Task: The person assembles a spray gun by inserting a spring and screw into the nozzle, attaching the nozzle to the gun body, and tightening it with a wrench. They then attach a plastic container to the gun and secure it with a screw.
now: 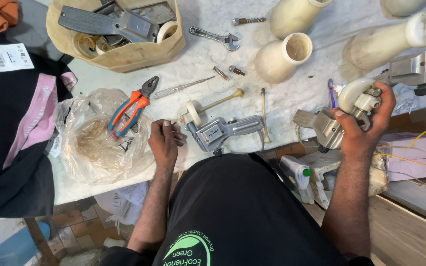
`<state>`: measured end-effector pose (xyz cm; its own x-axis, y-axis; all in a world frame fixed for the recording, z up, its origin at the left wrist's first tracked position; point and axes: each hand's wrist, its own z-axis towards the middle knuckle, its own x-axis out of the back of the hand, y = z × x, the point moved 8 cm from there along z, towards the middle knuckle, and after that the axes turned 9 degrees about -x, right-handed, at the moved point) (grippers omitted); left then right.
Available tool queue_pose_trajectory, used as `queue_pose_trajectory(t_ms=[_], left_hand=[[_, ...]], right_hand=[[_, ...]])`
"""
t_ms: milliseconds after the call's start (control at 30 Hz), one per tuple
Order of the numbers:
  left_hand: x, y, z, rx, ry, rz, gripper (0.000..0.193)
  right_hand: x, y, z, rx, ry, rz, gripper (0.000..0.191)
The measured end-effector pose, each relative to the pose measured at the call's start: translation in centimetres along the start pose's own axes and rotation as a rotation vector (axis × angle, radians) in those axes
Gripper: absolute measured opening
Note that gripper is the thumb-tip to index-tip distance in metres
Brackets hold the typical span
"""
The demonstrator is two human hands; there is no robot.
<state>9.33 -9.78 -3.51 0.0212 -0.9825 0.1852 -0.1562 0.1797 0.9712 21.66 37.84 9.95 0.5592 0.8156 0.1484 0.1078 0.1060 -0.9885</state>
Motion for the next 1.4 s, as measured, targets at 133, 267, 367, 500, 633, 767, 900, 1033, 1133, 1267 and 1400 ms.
queue_pose_trajectory(t_ms=[133, 267, 367, 500, 633, 767, 900, 1033, 1133, 1267, 1400], left_hand=[[0.0, 5.8, -0.1, -0.179, 0.038, 0.014, 0.012], [-5.7, 13.4, -0.9, -0.377, -0.157, 0.012, 0.011], [-11.8, 19.8, -3.2, -0.631, -0.348, -0.01, 0.011], [-18.9, 24.8, -5.8, -0.851, -0.53, -0.096, 0.018], [-23.8, 24.9, -6.7, -0.881, -0.558, -0.13, 0.033], [-26.2, 23.0, -6.5, -0.802, -0.6, -0.243, 0.044], [-26.1, 22.6, -6.1, -0.823, -0.578, -0.195, 0.044], [-25.6, 24.0, -6.4, -0.954, -0.565, -0.044, 0.045], [-25.9, 25.0, -7.1, -1.119, -0.569, 0.301, 0.044], [-26.0, 26.0, -7.5, -1.201, -0.617, 0.312, 0.042], [-25.7, 26.0, -7.5, -1.182, -0.593, 0.25, 0.044]], right_hand=[[-0.6, -0.4, 0.0, 0.017, -0.014, -0.003, 0.069], [-1.3, -1.1, 0.3, 0.02, 0.05, -0.046, 0.077], [-2.1, -2.7, -0.2, 0.074, 0.137, -0.264, 0.073], [-3.8, -4.6, -1.3, 0.084, 0.174, -0.362, 0.076], [-5.1, -6.5, -2.3, 0.156, 0.233, -0.5, 0.078], [-6.2, -6.3, -2.6, 0.115, 0.243, -0.49, 0.075], [-6.7, -5.8, -2.7, 0.084, 0.251, -0.461, 0.069], [-7.0, -5.8, -2.6, 0.114, 0.242, -0.459, 0.069], [-7.2, -5.7, -2.6, 0.117, 0.234, -0.455, 0.069], [-7.2, -5.5, -2.4, 0.095, 0.239, -0.439, 0.07], [-7.2, -5.4, -2.5, 0.078, 0.23, -0.436, 0.075]])
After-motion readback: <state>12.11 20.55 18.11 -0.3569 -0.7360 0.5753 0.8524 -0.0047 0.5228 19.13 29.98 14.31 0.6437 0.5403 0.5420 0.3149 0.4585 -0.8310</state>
